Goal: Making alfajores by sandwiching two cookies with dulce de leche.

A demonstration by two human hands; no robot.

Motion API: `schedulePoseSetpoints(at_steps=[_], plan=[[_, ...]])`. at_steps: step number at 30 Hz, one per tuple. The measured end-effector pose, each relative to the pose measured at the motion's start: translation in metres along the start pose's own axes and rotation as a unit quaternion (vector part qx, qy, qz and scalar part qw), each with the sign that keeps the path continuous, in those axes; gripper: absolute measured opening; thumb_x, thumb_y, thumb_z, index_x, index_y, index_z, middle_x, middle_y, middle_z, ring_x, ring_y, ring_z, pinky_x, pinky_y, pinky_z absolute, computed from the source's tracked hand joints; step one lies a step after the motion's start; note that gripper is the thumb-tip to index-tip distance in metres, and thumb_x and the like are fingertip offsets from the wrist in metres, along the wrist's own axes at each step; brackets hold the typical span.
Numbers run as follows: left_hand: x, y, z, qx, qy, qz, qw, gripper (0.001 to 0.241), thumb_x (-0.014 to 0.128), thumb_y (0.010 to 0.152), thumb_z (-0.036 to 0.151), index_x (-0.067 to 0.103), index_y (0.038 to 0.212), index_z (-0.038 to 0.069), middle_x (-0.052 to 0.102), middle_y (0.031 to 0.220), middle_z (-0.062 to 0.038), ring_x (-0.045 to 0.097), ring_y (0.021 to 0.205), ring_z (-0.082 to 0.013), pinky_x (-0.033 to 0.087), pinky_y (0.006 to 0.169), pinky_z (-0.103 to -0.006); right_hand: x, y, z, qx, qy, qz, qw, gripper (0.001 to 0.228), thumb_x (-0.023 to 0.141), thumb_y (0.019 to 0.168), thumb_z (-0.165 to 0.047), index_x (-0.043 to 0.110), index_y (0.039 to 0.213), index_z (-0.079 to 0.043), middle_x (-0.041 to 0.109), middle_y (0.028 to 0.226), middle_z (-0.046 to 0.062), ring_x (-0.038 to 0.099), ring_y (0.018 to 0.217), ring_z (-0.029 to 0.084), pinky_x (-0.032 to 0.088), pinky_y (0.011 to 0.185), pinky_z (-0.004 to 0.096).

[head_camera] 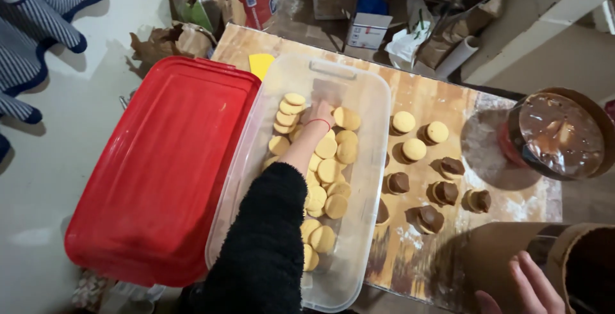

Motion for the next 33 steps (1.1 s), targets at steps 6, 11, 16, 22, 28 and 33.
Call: schedulePoseSetpoints(at_steps=[6, 11, 16, 22, 28, 33], plan=[[0.038, 0.040, -0.036, -0.040, 0.018, 0.003, 0.999, 0.060, 0.091, 0.069, 0.037, 0.071, 0.120, 0.014, 0.070, 0.125, -0.017, 0.067, 0.118, -0.0331, 0.056, 0.100, -0.0426, 0.004, -0.022, 0.030, -0.020, -0.033, 0.001, 0.999, 0.072, 0.089, 0.061, -0.022, 0.062, 0.122, 0.005, 0.067, 0.119, 0.027, 0.069, 0.113, 0.041, 0.058, 0.101, 0.045], [0.036, 0.034, -0.048, -0.024, -0.098, 0.066, 0.993, 0.036, 0.083, 0.072, 0.021, 0.075, 0.105, 0.009, 0.074, 0.108, -0.018, 0.070, 0.105, -0.0347, 0.058, 0.091, -0.0434, -0.002, 0.010, -0.027, 0.031, 0.004, 0.013, 0.999, 0.070, 0.086, 0.067, -0.013, 0.058, 0.130, 0.002, 0.063, 0.131, 0.026, 0.065, 0.123, 0.037, 0.055, 0.108, 0.043], [-0.037, -0.048, -0.009, 0.102, -0.195, 0.140, 0.965, 0.023, 0.074, 0.071, 0.015, 0.077, 0.093, 0.010, 0.078, 0.088, -0.013, 0.074, 0.085, -0.0277, 0.060, 0.076, -0.0402, 0.002, 0.029, -0.048, 0.058, 0.076, 0.017, 0.995, 0.069, 0.083, 0.073, -0.010, 0.056, 0.136, -0.002, 0.062, 0.136, 0.021, 0.063, 0.128, 0.031, 0.053, 0.112, 0.041], [-0.105, -0.267, 0.083, 0.421, -0.172, 0.062, 0.888, 0.020, 0.072, 0.085, 0.006, 0.069, 0.105, 0.007, 0.062, 0.103, -0.007, 0.070, 0.088, -0.0201, 0.059, 0.073, -0.0295, 0.023, 0.074, -0.077, 0.194, 0.280, -0.096, 0.936, 0.072, 0.072, 0.085, -0.002, 0.045, 0.152, -0.003, 0.064, 0.140, 0.017, 0.064, 0.127, 0.025, 0.051, 0.107, 0.036], [-0.094, -0.403, 0.103, 0.626, -0.093, 0.086, 0.769, 0.026, 0.072, 0.091, 0.004, 0.069, 0.116, 0.011, 0.060, 0.104, -0.003, 0.062, 0.096, -0.0201, 0.053, 0.085, -0.0337, 0.047, 0.080, -0.090, 0.178, 0.429, -0.210, 0.860, 0.088, 0.075, 0.085, -0.006, 0.028, 0.160, -0.005, 0.060, 0.144, 0.019, 0.061, 0.128, 0.026, 0.051, 0.104, 0.040], [-0.085, -0.444, 0.106, 0.657, -0.053, 0.086, 0.747, 0.024, 0.068, 0.092, 0.010, 0.069, 0.115, 0.014, 0.061, 0.110, 0.001, 0.062, 0.106, -0.0188, 0.048, 0.097, -0.0370, 0.058, 0.058, -0.085, 0.231, 0.428, -0.347, 0.802, 0.101, 0.084, 0.075, -0.014, 0.028, 0.159, -0.012, 0.067, 0.138, 0.014, 0.071, 0.115, 0.023, 0.058, 0.094, 0.040]])
Point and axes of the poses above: each hand's wrist, its own y-axis towards the middle knuckle, its own x-axis out of the palm, z = x × y, the point moved 8 cm from there along y, towards the middle knuckle
